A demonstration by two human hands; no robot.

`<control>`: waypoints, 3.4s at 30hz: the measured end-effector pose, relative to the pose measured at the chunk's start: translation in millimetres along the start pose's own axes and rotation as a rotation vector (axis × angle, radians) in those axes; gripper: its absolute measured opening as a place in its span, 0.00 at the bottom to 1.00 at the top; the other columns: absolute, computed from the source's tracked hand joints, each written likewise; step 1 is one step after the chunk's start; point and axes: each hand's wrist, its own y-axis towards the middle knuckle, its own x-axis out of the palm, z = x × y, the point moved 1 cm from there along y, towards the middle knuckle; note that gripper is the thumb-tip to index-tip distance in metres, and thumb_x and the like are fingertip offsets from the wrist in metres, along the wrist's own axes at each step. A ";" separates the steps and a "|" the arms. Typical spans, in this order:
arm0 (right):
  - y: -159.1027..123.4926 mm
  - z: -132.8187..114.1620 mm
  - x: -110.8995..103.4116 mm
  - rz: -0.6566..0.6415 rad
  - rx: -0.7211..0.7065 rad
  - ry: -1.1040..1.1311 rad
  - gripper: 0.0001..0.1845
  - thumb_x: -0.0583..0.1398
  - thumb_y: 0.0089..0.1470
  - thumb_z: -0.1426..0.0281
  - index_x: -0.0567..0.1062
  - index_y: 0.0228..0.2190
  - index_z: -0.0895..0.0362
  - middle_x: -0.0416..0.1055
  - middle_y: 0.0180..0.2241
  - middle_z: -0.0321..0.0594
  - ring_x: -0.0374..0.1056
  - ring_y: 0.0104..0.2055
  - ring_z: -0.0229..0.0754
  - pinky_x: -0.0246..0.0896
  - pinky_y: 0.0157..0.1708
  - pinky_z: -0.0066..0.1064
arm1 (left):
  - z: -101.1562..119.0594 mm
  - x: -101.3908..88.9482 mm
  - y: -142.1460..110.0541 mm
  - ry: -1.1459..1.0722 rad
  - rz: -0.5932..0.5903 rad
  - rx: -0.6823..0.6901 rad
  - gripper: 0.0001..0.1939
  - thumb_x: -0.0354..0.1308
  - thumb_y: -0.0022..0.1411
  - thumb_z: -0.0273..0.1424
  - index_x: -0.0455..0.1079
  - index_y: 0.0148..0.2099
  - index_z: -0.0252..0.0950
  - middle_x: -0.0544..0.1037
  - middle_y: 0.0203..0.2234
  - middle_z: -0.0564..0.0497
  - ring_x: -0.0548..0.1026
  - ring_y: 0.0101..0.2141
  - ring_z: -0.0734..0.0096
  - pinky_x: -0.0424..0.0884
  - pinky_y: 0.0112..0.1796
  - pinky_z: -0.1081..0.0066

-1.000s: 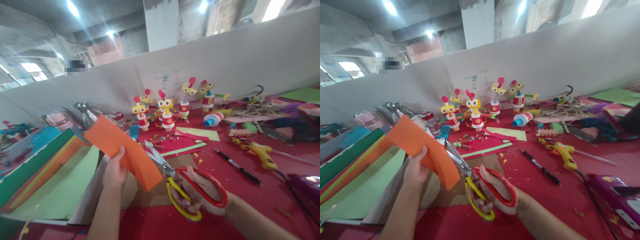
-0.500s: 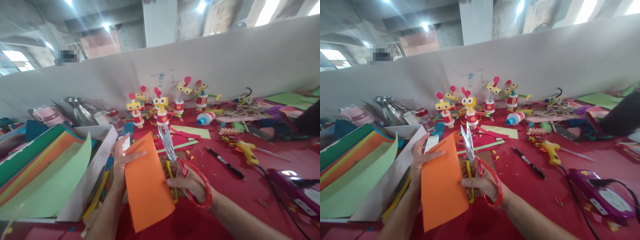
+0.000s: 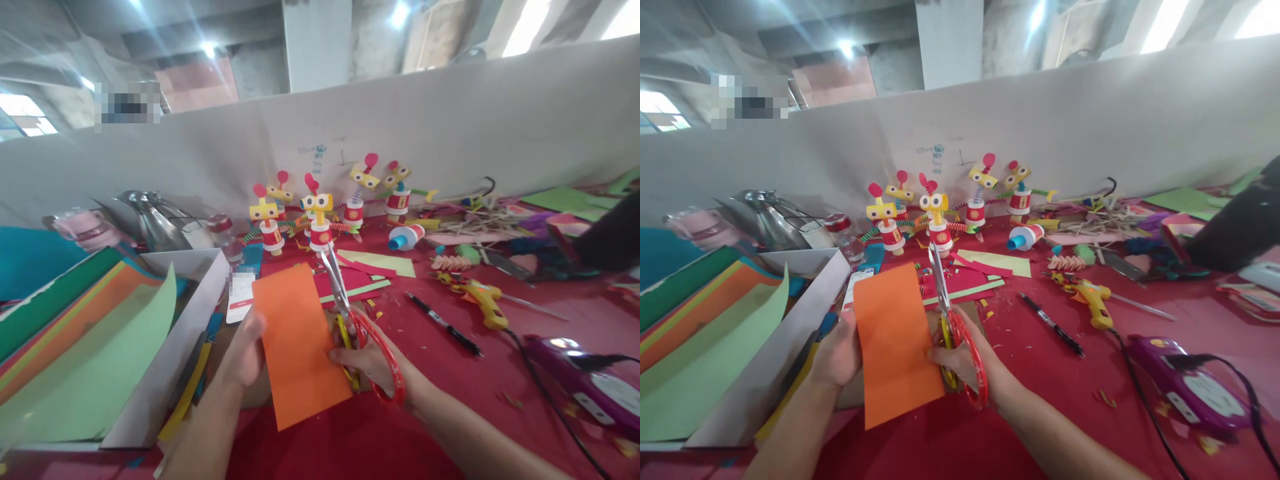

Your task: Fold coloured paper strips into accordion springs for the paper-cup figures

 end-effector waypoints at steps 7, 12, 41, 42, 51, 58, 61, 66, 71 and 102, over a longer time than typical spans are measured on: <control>1.5 -5.2 -0.4 0.109 0.022 -0.033 0.22 0.68 0.40 0.61 0.69 0.36 0.56 0.69 0.23 0.33 0.62 0.21 0.34 0.58 0.22 0.28 | -7.7 -3.1 5.0 0.446 0.090 0.128 0.22 0.70 0.40 0.25 0.74 0.41 0.35 0.79 0.40 0.42 0.76 0.43 0.53 0.72 0.43 0.64; -3.1 -6.5 3.3 0.034 0.184 0.079 0.23 0.61 0.49 0.52 0.67 0.40 0.55 0.68 0.23 0.33 0.61 0.19 0.32 0.52 0.15 0.22 | 4.9 -27.2 26.9 0.286 0.463 0.357 0.27 0.70 0.40 0.26 0.71 0.46 0.38 0.79 0.39 0.48 0.77 0.41 0.59 0.73 0.43 0.64; -18.9 -0.3 12.8 -0.483 0.392 0.335 0.31 0.47 0.55 0.45 0.63 0.48 0.56 0.69 0.30 0.44 0.66 0.25 0.39 0.61 0.17 0.26 | 19.4 -61.7 37.0 0.028 0.534 0.423 0.24 0.70 0.40 0.24 0.71 0.42 0.36 0.80 0.37 0.48 0.78 0.39 0.61 0.73 0.45 0.61; -18.6 -0.3 12.6 -0.484 0.393 0.343 0.31 0.47 0.55 0.45 0.63 0.47 0.57 0.69 0.30 0.44 0.66 0.25 0.39 0.61 0.17 0.26 | 18.4 -61.3 37.1 0.047 0.504 0.419 0.24 0.70 0.40 0.25 0.71 0.43 0.36 0.80 0.38 0.47 0.78 0.39 0.61 0.73 0.44 0.62; -16.4 -4.5 14.3 -0.445 0.436 0.461 0.31 0.44 0.56 0.45 0.63 0.48 0.56 0.68 0.29 0.43 0.64 0.25 0.39 0.55 0.17 0.24 | 13.6 -39.0 32.3 0.127 0.411 0.393 0.25 0.68 0.45 0.29 0.68 0.47 0.37 0.78 0.42 0.46 0.76 0.42 0.60 0.73 0.43 0.61; -19.0 -11.9 12.7 -0.509 0.480 0.530 0.36 0.42 0.53 0.41 0.65 0.45 0.56 0.65 0.28 0.41 0.56 0.23 0.34 0.42 0.18 0.22 | 15.6 -41.2 32.0 0.144 0.392 0.420 0.28 0.68 0.45 0.32 0.65 0.48 0.37 0.76 0.45 0.44 0.76 0.42 0.59 0.73 0.43 0.59; -19.2 -13.5 12.0 -0.517 0.486 0.529 0.37 0.41 0.52 0.40 0.65 0.45 0.56 0.64 0.28 0.40 0.55 0.22 0.33 0.41 0.18 0.23 | 16.4 -40.7 30.6 0.155 0.393 0.422 0.27 0.68 0.45 0.32 0.65 0.49 0.38 0.75 0.46 0.45 0.76 0.41 0.60 0.74 0.43 0.59; -17.8 -11.3 11.1 -0.531 0.479 0.531 0.38 0.39 0.53 0.40 0.65 0.45 0.57 0.64 0.28 0.42 0.56 0.23 0.34 0.42 0.18 0.23 | 12.5 -35.2 30.2 0.151 0.358 0.367 0.28 0.68 0.45 0.32 0.65 0.49 0.38 0.75 0.45 0.43 0.77 0.39 0.60 0.76 0.37 0.63; -16.1 -8.2 10.7 -0.530 0.449 0.570 0.38 0.37 0.54 0.41 0.63 0.47 0.56 0.66 0.29 0.43 0.56 0.23 0.34 0.43 0.18 0.23 | 4.9 -29.3 29.7 0.164 0.318 0.330 0.30 0.69 0.44 0.34 0.64 0.50 0.37 0.76 0.44 0.43 0.77 0.38 0.58 0.76 0.36 0.63; -12.6 -20.0 8.7 -0.543 0.343 0.455 0.41 0.41 0.48 0.36 0.68 0.33 0.60 0.64 0.27 0.41 0.53 0.20 0.31 0.44 0.16 0.22 | -10.8 -0.2 15.3 0.118 0.226 0.268 0.31 0.67 0.47 0.32 0.61 0.53 0.40 0.76 0.46 0.44 0.77 0.41 0.58 0.75 0.39 0.62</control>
